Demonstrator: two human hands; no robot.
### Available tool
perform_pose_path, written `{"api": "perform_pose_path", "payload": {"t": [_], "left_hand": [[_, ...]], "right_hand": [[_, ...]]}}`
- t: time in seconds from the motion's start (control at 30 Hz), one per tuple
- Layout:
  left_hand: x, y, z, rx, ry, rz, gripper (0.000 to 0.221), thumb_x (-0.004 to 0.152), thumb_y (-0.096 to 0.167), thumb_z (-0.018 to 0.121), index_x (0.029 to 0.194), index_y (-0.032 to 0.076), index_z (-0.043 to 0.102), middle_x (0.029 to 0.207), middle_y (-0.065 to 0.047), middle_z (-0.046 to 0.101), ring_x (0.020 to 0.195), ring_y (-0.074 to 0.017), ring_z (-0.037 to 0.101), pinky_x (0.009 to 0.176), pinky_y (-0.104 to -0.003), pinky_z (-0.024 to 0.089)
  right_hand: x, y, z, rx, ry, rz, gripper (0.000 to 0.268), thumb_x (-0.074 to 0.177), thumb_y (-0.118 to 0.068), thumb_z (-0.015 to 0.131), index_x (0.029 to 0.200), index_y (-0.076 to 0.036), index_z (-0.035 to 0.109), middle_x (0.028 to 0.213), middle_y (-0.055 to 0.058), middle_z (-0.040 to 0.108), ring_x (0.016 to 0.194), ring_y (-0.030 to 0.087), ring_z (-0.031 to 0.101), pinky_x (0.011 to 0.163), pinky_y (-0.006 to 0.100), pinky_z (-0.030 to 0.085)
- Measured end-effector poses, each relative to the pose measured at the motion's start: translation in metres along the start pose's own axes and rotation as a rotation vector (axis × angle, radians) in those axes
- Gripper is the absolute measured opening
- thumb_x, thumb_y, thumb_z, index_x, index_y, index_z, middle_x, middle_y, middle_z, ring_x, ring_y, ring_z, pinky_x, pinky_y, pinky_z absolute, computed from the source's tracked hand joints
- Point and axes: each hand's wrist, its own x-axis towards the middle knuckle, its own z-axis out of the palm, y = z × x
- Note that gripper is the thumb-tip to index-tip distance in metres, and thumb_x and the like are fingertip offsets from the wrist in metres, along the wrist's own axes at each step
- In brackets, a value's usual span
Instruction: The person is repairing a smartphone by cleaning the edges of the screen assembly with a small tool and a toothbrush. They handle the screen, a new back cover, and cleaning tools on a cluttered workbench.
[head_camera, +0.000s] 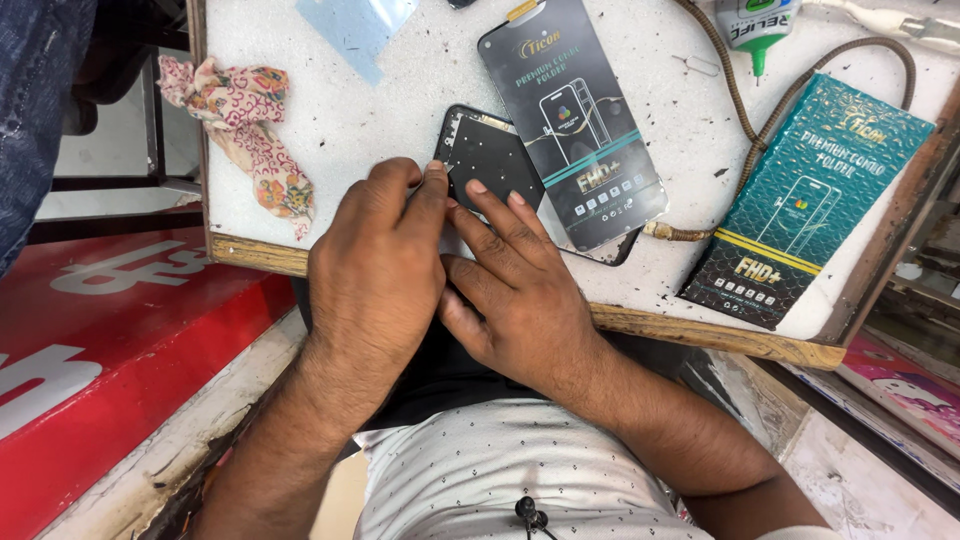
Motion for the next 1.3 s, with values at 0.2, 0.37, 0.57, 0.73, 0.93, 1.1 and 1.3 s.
{"api": "perform_pose_path", "payload": {"t": [0.2, 0.37, 0.57, 0.73, 0.93, 1.1, 1.3], "left_hand": [[0.005, -0.005, 0.003, -0.296, 0.034, -0.251, 0.015, 0.095, 0.004, 0.076, 0.11, 0.002, 0.073, 0.1, -0.012, 0.072, 0.084, -0.0261, 0.074, 0.073, -0.036, 0.06], [0.008, -0.007, 0.0, -0.368, -0.023, -0.321, 0.009, 0.095, 0.006, 0.076, 0.103, 0.003, 0.074, 0.095, -0.01, 0.073, 0.078, -0.0194, 0.075, 0.067, -0.031, 0.061], [0.017, -0.009, -0.007, -0.401, -0.07, -0.356, 0.006, 0.094, 0.008, 0.077, 0.097, 0.003, 0.077, 0.086, -0.01, 0.075, 0.071, -0.0173, 0.073, 0.063, -0.03, 0.057], [0.028, -0.019, -0.013, -0.515, -0.23, -0.515, 0.007, 0.092, 0.012, 0.075, 0.095, 0.007, 0.078, 0.079, -0.006, 0.077, 0.065, -0.0158, 0.075, 0.059, -0.028, 0.058], [0.015, -0.005, -0.004, -0.269, 0.016, -0.255, 0.006, 0.094, 0.007, 0.078, 0.098, 0.004, 0.075, 0.094, -0.012, 0.074, 0.08, -0.0273, 0.073, 0.07, -0.037, 0.058], [0.003, 0.0, 0.009, -0.216, 0.101, -0.216, 0.009, 0.097, 0.005, 0.076, 0.105, 0.005, 0.073, 0.102, -0.01, 0.072, 0.088, -0.0281, 0.073, 0.075, -0.038, 0.059], [-0.003, 0.001, 0.013, -0.153, 0.101, -0.192, 0.01, 0.097, 0.004, 0.075, 0.107, 0.005, 0.072, 0.103, -0.008, 0.071, 0.091, -0.0263, 0.073, 0.077, -0.038, 0.059]], "right_hand": [[-0.001, 0.0, -0.001, 0.019, -0.012, 0.003, 0.025, 0.094, -0.021, 0.076, 0.114, -0.006, 0.074, 0.151, 0.018, 0.055, 0.151, 0.036, 0.041, 0.125, 0.059, 0.033], [0.0, 0.001, 0.004, -0.009, -0.039, 0.012, 0.023, 0.096, -0.026, 0.076, 0.111, -0.009, 0.075, 0.151, 0.016, 0.054, 0.151, 0.034, 0.039, 0.125, 0.061, 0.031], [-0.002, 0.003, 0.003, 0.001, -0.038, 0.01, 0.02, 0.097, -0.027, 0.075, 0.108, -0.01, 0.075, 0.151, 0.017, 0.055, 0.151, 0.034, 0.039, 0.125, 0.06, 0.032], [-0.002, 0.002, 0.003, 0.006, -0.03, 0.004, 0.021, 0.098, -0.027, 0.075, 0.11, -0.01, 0.076, 0.15, 0.017, 0.055, 0.151, 0.035, 0.04, 0.125, 0.06, 0.032], [0.0, 0.002, 0.001, 0.012, -0.033, 0.003, 0.021, 0.095, -0.024, 0.076, 0.11, -0.009, 0.075, 0.15, 0.017, 0.055, 0.15, 0.035, 0.041, 0.125, 0.06, 0.031], [-0.002, 0.003, 0.002, 0.005, -0.043, -0.004, 0.024, 0.095, -0.023, 0.074, 0.112, -0.006, 0.075, 0.151, 0.018, 0.055, 0.15, 0.036, 0.04, 0.125, 0.06, 0.031], [-0.002, 0.004, 0.005, -0.008, -0.033, -0.007, 0.024, 0.097, -0.025, 0.073, 0.111, -0.005, 0.074, 0.149, 0.019, 0.056, 0.151, 0.035, 0.04, 0.125, 0.06, 0.03]]}}
